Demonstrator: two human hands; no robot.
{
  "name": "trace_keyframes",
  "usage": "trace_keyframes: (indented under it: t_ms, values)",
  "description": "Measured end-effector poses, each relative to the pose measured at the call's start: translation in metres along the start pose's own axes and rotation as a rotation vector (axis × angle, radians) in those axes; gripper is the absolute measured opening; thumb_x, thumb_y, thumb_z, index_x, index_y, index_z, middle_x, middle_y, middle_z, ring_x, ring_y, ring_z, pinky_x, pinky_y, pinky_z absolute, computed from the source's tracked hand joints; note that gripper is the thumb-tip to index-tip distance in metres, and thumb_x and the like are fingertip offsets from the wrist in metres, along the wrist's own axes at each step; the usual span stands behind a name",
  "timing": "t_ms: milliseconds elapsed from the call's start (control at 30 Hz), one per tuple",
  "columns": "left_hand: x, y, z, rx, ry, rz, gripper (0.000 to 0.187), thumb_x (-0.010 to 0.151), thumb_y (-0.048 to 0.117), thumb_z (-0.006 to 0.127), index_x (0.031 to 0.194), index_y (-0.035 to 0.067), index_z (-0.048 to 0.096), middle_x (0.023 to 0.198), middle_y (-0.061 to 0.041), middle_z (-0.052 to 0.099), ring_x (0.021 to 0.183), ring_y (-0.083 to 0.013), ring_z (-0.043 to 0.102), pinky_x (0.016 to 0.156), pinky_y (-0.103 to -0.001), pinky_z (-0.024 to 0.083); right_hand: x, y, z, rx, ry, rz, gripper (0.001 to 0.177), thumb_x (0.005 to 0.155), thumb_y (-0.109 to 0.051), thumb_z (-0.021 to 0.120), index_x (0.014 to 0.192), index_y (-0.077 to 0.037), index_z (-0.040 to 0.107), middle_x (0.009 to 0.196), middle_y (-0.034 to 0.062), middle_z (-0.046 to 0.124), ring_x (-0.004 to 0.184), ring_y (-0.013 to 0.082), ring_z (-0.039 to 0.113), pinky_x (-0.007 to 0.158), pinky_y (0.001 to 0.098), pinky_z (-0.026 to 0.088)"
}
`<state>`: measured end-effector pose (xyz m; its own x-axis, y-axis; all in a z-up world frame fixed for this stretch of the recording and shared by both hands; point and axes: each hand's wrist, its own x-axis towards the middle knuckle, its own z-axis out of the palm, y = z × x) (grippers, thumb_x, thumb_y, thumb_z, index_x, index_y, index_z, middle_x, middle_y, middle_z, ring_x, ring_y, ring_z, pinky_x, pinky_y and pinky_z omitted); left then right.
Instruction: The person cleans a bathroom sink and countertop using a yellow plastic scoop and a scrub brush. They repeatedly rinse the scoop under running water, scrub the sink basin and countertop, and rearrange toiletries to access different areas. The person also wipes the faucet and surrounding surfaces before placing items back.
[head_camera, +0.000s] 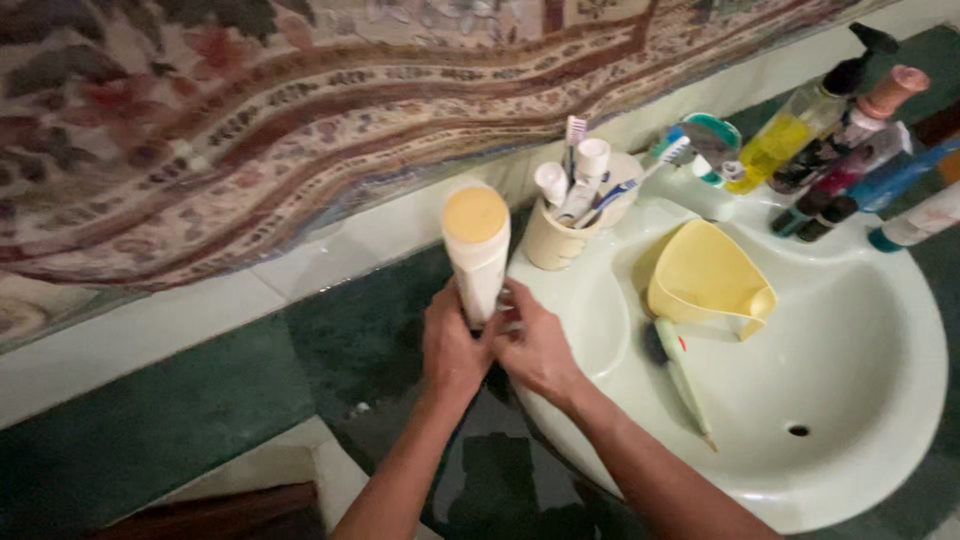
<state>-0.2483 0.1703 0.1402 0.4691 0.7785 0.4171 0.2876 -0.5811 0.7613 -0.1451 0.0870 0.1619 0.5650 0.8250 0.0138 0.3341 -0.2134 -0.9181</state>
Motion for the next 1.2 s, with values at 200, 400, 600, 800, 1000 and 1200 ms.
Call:
trace_keyframes:
  t_ms: [200, 400, 600, 800, 1000, 1200]
  values:
    - [0.001, -0.044, -0.064, 0.155, 0.121, -0.059, 0.063, 0.082, 0.023, 0.079, 0.135, 0.0, 0.057, 0.122, -0.024, 0.064, 0.113, -0.0455, 0.059, 0.096, -0.053, 0.048, 0.019, -0.031, 0.078, -0.02, -0.12, -0.068, 0.057, 0.086, -0.014, 0.063, 0.142, -0.005, 0.052, 0.114, 0.0213, 0.074, 0.103, 0.0314, 0.075, 0.089, 0.0388, 0.058]
    - [-0.007, -0.053, -0.091, 0.151, 0.128, -0.179, 0.062, 0.086, 0.024, 0.078, 0.139, 0.002, 0.054, 0.122, -0.024, 0.063, 0.114, -0.0437, 0.059, 0.092, -0.053, 0.05, 0.023, -0.038, 0.101, 0.007, -0.236, -0.098, 0.068, 0.083, -0.013, 0.064, 0.148, -0.008, 0.046, 0.112, 0.0204, 0.073, 0.1, 0.0315, 0.075, 0.085, 0.0387, 0.058]
    - [-0.073, -0.008, -0.083, 0.314, 0.21, -0.029, 0.072, 0.082, 0.019, 0.079, 0.143, -0.001, 0.048, 0.126, -0.029, 0.055, 0.117, -0.0457, 0.055, 0.093, -0.053, 0.048, -0.015, 0.03, 0.029, 0.062, 0.076, 0.001, 0.044, 0.089, -0.008, 0.064, 0.132, -0.011, 0.069, 0.107, 0.0121, 0.081, 0.092, 0.0172, 0.077, 0.084, 0.0319, 0.063]
    - [-0.025, 0.034, 0.025, -0.011, -0.056, 0.165, 0.081, 0.079, 0.011, 0.08, 0.15, 0.001, 0.042, 0.134, -0.025, 0.056, 0.124, -0.0447, 0.052, 0.108, -0.05, 0.043, 0.01, 0.079, -0.065, 0.058, 0.42, 0.019, 0.058, 0.082, -0.007, 0.074, 0.138, -0.005, 0.058, 0.121, 0.0116, 0.071, 0.088, 0.0133, 0.068, 0.078, 0.0324, 0.06]
    - [0.071, 0.011, 0.089, -0.07, -0.213, 0.004, 0.102, 0.067, 0.014, 0.088, 0.151, -0.001, 0.032, 0.142, -0.025, 0.052, 0.132, -0.0426, 0.05, 0.11, -0.047, 0.04, 0.048, 0.051, -0.09, 0.039, 0.223, 0.071, 0.076, 0.076, -0.005, 0.074, 0.147, -0.009, 0.048, 0.121, 0.0091, 0.068, 0.079, 0.015, 0.067, 0.073, 0.0329, 0.058]
    - [0.069, -0.004, 0.098, -0.11, -0.155, 0.066, 0.091, 0.074, 0.015, 0.088, 0.151, 0.005, 0.04, 0.147, -0.021, 0.053, 0.135, -0.04, 0.052, 0.113, -0.046, 0.042, 0.058, 0.039, -0.086, 0.049, 0.168, 0.009, 0.066, 0.078, -0.01, 0.078, 0.14, -0.008, 0.053, 0.107, 0.0118, 0.076, 0.075, 0.0162, 0.069, 0.069, 0.0339, 0.058]
